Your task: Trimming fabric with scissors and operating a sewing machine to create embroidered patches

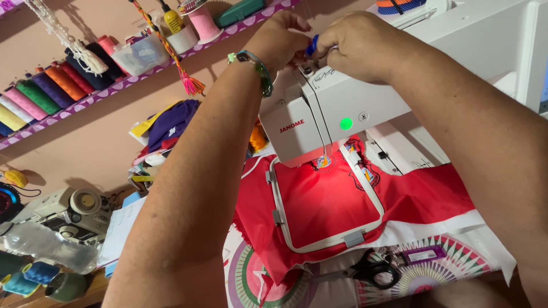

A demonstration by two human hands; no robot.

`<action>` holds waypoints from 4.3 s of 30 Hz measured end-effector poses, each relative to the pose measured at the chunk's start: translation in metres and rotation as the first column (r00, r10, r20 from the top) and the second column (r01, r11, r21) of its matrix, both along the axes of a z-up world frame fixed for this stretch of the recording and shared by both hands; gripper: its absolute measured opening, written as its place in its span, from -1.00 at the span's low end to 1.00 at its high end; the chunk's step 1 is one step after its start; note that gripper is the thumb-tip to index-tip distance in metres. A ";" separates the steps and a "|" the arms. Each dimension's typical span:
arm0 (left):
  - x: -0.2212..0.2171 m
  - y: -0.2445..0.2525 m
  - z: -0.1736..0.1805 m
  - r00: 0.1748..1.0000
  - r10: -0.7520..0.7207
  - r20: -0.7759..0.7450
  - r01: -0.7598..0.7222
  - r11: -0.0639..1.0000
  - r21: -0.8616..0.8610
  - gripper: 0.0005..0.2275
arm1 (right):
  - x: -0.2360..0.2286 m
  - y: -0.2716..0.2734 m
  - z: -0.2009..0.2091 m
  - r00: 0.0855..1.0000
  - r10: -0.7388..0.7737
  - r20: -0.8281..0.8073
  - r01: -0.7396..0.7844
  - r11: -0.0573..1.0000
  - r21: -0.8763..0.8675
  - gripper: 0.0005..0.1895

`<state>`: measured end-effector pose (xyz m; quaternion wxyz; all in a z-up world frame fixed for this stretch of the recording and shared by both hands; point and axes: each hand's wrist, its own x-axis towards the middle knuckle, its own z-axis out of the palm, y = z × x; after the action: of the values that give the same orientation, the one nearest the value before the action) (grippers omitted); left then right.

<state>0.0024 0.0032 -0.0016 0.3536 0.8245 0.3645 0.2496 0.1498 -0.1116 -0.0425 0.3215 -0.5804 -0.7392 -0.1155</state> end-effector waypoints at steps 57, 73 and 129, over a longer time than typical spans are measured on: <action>-0.022 0.040 -0.010 0.941 -0.057 -0.334 0.219 0.854 0.472 -0.74 | 0.000 0.005 -0.002 0.999 -0.033 -0.039 0.032 0.999 -0.043 -0.64; -0.069 -0.072 -0.017 0.942 -0.032 -0.335 0.250 0.734 0.632 -0.95 | -0.002 -0.002 -0.003 0.999 -0.014 -0.031 0.014 1.000 0.000 -0.65; -0.102 -0.133 -0.102 0.936 -0.335 -0.104 0.316 0.675 0.667 -0.78 | -0.016 -0.041 -0.017 0.998 0.024 0.054 -0.039 0.956 0.290 -0.61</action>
<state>-0.0992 -0.1302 -0.1040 0.0747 0.9438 0.0920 0.3085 0.1336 -0.1523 -0.0592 0.3867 -0.5118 -0.7312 -0.2323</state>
